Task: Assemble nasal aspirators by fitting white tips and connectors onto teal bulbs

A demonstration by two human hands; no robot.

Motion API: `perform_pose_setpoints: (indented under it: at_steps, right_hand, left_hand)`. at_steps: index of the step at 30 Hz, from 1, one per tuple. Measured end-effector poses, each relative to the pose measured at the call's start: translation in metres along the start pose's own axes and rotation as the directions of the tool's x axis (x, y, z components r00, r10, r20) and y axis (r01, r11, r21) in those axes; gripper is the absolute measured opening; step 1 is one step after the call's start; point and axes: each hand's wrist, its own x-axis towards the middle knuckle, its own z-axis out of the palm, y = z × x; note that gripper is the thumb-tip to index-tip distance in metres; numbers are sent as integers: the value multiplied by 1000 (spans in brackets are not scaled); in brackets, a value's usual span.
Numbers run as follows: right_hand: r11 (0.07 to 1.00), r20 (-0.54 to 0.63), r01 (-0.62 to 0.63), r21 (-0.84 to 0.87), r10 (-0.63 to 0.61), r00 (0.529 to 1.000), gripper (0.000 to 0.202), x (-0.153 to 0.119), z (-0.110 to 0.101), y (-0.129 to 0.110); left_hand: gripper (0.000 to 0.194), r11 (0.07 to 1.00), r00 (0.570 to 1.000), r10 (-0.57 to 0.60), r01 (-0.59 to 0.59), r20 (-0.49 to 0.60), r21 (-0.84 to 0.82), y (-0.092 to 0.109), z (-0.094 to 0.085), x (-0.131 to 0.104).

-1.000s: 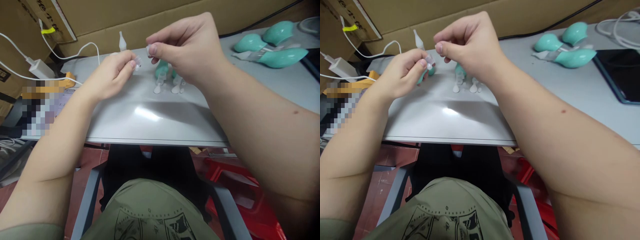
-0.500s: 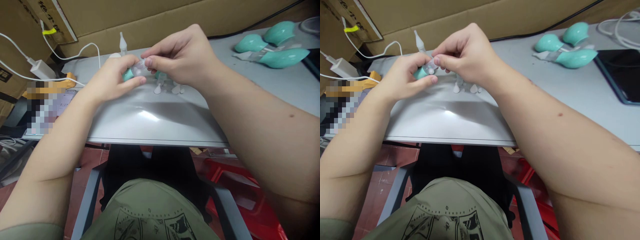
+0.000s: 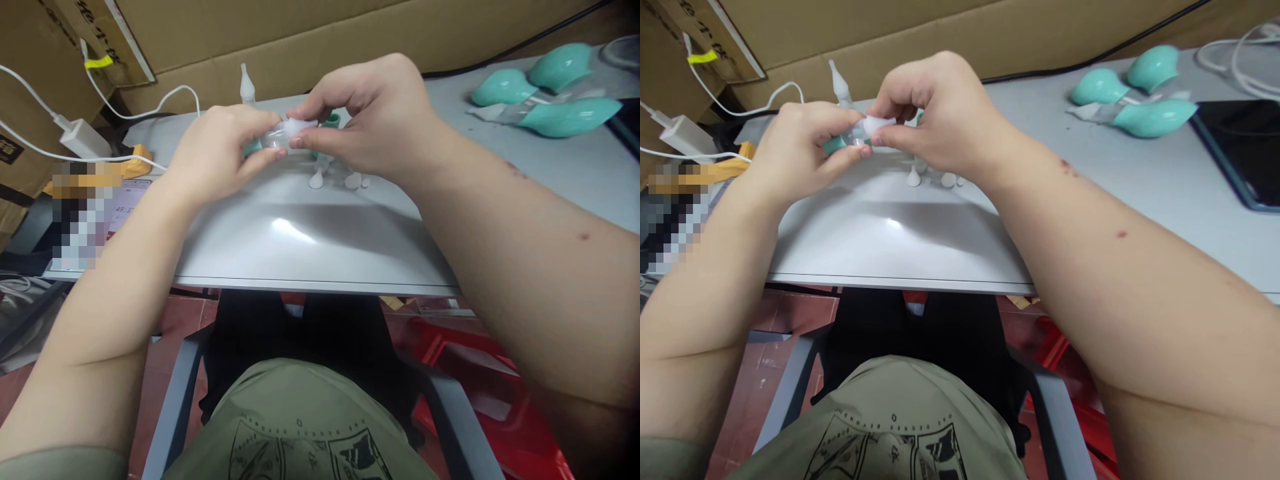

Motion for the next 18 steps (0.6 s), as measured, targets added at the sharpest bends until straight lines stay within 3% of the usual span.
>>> perform_pose_setpoints:
  at_steps: [4, 9, 18]
  right_hand:
    - [992, 15, 27, 121, -29, 999, 13, 1, 0, 10]
    - [971, 49, -65, 231, 55, 997, 21, -4, -3, 3]
    - [997, 122, 8, -72, 1, 993, 8, 0, -7, 8]
  left_hand:
    - [25, 998, 999, 4, -7, 40, 58, 3, -3, -1]
    - [25, 998, 999, 9, -12, 50, 58, 6, -4, -2]
    - [21, 997, 999, 16, -19, 46, 80, -1, 0, -1]
